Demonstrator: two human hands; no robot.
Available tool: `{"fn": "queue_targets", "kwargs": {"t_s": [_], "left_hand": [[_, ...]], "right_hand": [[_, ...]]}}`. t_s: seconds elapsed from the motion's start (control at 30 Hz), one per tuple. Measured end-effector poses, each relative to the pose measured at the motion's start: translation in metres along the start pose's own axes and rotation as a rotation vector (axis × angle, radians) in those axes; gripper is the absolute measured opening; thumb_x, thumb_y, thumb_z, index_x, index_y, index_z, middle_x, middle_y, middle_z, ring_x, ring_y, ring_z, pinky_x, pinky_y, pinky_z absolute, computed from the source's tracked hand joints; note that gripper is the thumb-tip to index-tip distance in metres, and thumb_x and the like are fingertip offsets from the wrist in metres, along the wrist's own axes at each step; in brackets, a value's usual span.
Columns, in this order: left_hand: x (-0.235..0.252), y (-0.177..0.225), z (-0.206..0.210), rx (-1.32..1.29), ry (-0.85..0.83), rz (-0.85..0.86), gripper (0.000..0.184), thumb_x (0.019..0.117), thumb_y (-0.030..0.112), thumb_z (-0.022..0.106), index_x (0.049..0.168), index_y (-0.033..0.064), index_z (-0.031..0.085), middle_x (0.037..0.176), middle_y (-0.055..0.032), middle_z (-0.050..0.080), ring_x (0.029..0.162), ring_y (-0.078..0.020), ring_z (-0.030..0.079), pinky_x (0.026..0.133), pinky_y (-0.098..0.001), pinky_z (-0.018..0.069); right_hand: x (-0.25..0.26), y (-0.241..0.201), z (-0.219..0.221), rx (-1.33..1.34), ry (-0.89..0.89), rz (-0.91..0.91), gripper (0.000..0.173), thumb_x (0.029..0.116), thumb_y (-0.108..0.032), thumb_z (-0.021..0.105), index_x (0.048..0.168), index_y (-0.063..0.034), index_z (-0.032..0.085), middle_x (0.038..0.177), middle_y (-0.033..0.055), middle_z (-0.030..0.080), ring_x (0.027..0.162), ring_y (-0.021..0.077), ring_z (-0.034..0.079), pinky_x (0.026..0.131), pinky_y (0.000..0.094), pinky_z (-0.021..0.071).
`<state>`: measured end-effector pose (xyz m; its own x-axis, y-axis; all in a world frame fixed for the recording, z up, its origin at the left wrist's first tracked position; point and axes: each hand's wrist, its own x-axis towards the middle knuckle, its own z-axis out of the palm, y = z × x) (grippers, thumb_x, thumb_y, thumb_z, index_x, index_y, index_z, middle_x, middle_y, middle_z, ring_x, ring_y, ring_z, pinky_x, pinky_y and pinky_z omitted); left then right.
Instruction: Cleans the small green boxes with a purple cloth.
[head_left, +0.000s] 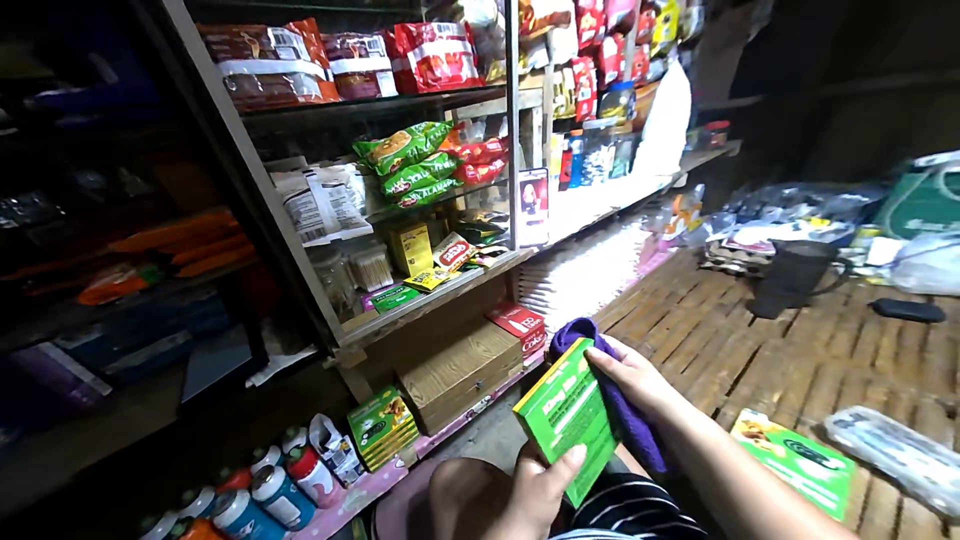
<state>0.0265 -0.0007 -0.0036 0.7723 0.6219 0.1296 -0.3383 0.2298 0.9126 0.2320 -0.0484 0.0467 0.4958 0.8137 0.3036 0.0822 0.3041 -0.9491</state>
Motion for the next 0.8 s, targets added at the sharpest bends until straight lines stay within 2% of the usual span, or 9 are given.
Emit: {"fn": "queue_targets", "kwargs": {"t_s": [0.07, 0.13, 0.2, 0.3, 0.4, 0.47, 0.57, 0.8], "left_hand": [[-0.001, -0.002, 0.002, 0.005, 0.085, 0.018, 0.032, 0.0927, 0.003, 0.066, 0.122, -0.0053, 0.058, 0.105, -0.0086, 0.074, 0.099, -0.0137, 0.071, 0.094, -0.0336, 0.0584], [-0.004, -0.003, 0.003, 0.022, 0.109, 0.086, 0.028, 0.0924, 0.003, 0.066, 0.119, -0.0049, 0.060, 0.102, -0.0062, 0.075, 0.098, -0.0110, 0.072, 0.093, -0.0313, 0.0587], [-0.005, -0.006, 0.003, 0.035, 0.105, 0.183, 0.025, 0.0921, 0.004, 0.067, 0.115, -0.0050, 0.062, 0.101, -0.0048, 0.075, 0.097, -0.0095, 0.072, 0.093, -0.0305, 0.0589], [-0.005, -0.015, -0.003, 0.075, 0.092, 0.344, 0.027, 0.0917, 0.012, 0.070, 0.113, -0.0034, 0.065, 0.102, -0.0038, 0.075, 0.098, -0.0086, 0.072, 0.093, -0.0306, 0.0588], [-0.003, -0.024, -0.006, 0.114, 0.115, 0.458, 0.028, 0.0906, 0.017, 0.073, 0.112, 0.0003, 0.067, 0.102, -0.0027, 0.076, 0.097, -0.0088, 0.072, 0.092, -0.0311, 0.0596], [-0.004, -0.026, -0.006, 0.127, 0.138, 0.500, 0.028, 0.0908, 0.019, 0.073, 0.113, 0.0009, 0.068, 0.102, -0.0026, 0.076, 0.097, -0.0085, 0.072, 0.091, -0.0307, 0.0597], [-0.006, -0.027, -0.006, 0.138, 0.165, 0.552, 0.025, 0.0915, 0.018, 0.073, 0.112, 0.0038, 0.069, 0.103, -0.0006, 0.076, 0.098, -0.0071, 0.071, 0.092, -0.0293, 0.0590], [-0.004, -0.031, -0.010, 0.169, 0.179, 0.656, 0.026, 0.0904, 0.018, 0.074, 0.114, 0.0083, 0.069, 0.104, 0.0005, 0.076, 0.098, -0.0076, 0.072, 0.091, -0.0296, 0.0595]], "right_hand": [[-0.002, -0.001, 0.005, -0.045, -0.012, -0.083, 0.029, 0.1060, -0.027, 0.047, 0.122, -0.0061, 0.060, 0.094, -0.0024, 0.073, 0.085, 0.0050, 0.071, 0.081, 0.0249, 0.0605], [-0.003, -0.005, 0.008, -0.061, -0.014, -0.155, 0.040, 0.1101, -0.035, 0.034, 0.119, -0.0083, 0.062, 0.096, -0.0048, 0.072, 0.090, 0.0018, 0.069, 0.085, 0.0232, 0.0586], [-0.006, -0.011, 0.012, -0.064, 0.003, -0.175, 0.049, 0.1106, -0.042, 0.028, 0.122, -0.0087, 0.062, 0.100, -0.0056, 0.072, 0.096, 0.0001, 0.068, 0.089, 0.0222, 0.0573], [-0.009, -0.013, 0.018, -0.065, 0.035, -0.192, 0.048, 0.1113, -0.037, 0.026, 0.123, -0.0076, 0.062, 0.104, -0.0052, 0.071, 0.099, -0.0009, 0.067, 0.092, 0.0211, 0.0558], [-0.009, -0.005, 0.021, 0.006, 0.034, -0.189, 0.046, 0.1114, -0.033, 0.026, 0.123, -0.0072, 0.062, 0.104, -0.0021, 0.071, 0.099, 0.0028, 0.067, 0.092, 0.0246, 0.0568], [-0.009, 0.000, 0.022, 0.048, 0.020, -0.173, 0.045, 0.1111, -0.033, 0.027, 0.127, -0.0065, 0.060, 0.108, -0.0008, 0.071, 0.102, 0.0043, 0.067, 0.093, 0.0262, 0.0566], [-0.012, 0.004, 0.025, 0.042, 0.019, -0.121, 0.043, 0.1102, -0.031, 0.029, 0.124, -0.0075, 0.062, 0.105, -0.0025, 0.072, 0.099, 0.0031, 0.068, 0.092, 0.0252, 0.0567], [-0.013, 0.010, 0.025, 0.056, -0.004, -0.026, 0.043, 0.1097, -0.030, 0.027, 0.125, -0.0079, 0.061, 0.105, -0.0023, 0.072, 0.098, 0.0038, 0.068, 0.090, 0.0258, 0.0572]]}}
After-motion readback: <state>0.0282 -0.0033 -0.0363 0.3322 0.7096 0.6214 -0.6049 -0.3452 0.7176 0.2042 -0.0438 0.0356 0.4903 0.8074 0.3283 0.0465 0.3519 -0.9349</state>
